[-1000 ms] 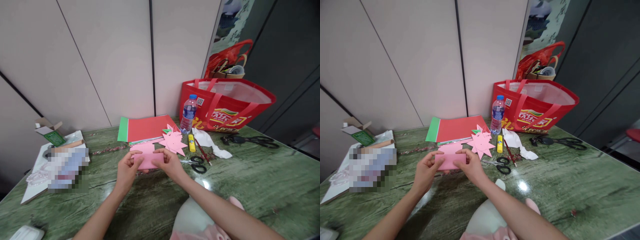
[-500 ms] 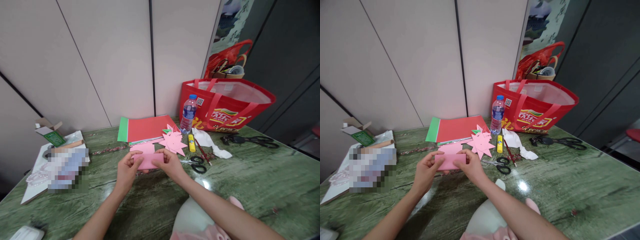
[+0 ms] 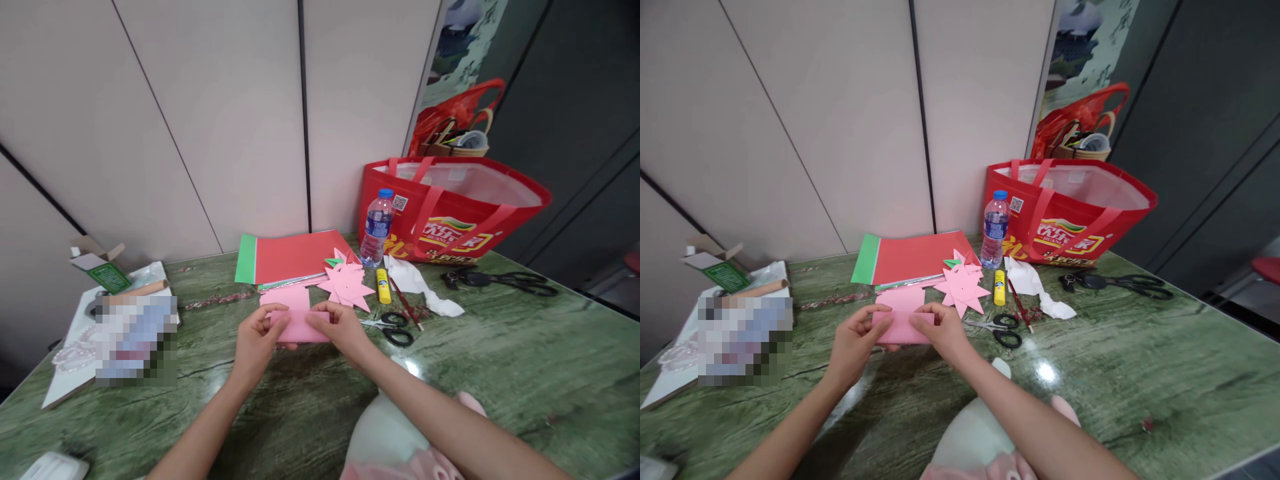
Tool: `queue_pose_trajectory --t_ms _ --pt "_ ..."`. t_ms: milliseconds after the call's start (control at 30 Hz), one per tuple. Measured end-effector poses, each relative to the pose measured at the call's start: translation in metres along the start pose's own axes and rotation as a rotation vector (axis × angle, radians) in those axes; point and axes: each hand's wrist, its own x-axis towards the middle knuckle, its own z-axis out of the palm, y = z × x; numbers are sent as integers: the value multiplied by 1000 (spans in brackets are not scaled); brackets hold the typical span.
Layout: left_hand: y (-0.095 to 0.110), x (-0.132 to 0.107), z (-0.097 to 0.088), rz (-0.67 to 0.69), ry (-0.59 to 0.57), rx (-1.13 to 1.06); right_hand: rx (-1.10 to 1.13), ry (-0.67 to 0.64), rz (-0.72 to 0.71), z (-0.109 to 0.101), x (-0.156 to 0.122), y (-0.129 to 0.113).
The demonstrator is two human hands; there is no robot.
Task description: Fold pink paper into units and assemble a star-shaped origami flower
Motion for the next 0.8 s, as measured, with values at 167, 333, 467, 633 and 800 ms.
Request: queue_pose_trajectory --t_ms 167,333,467,633,800 --pt "1 0 0 -16 3 7 35 -9 17 -1 1 2" --pt "2 0 0 -18 -2 7 34 -18 20 -2 0 2" --pt "3 0 1 -24 -5 5 8 -32 19 -2 -1 0" --pt "1 0 2 -39 7 -7 -5 -43 15 -2 -1 0" --pt "-1 2 0 -37 13 6 -19 -45 6 -2 0 2"
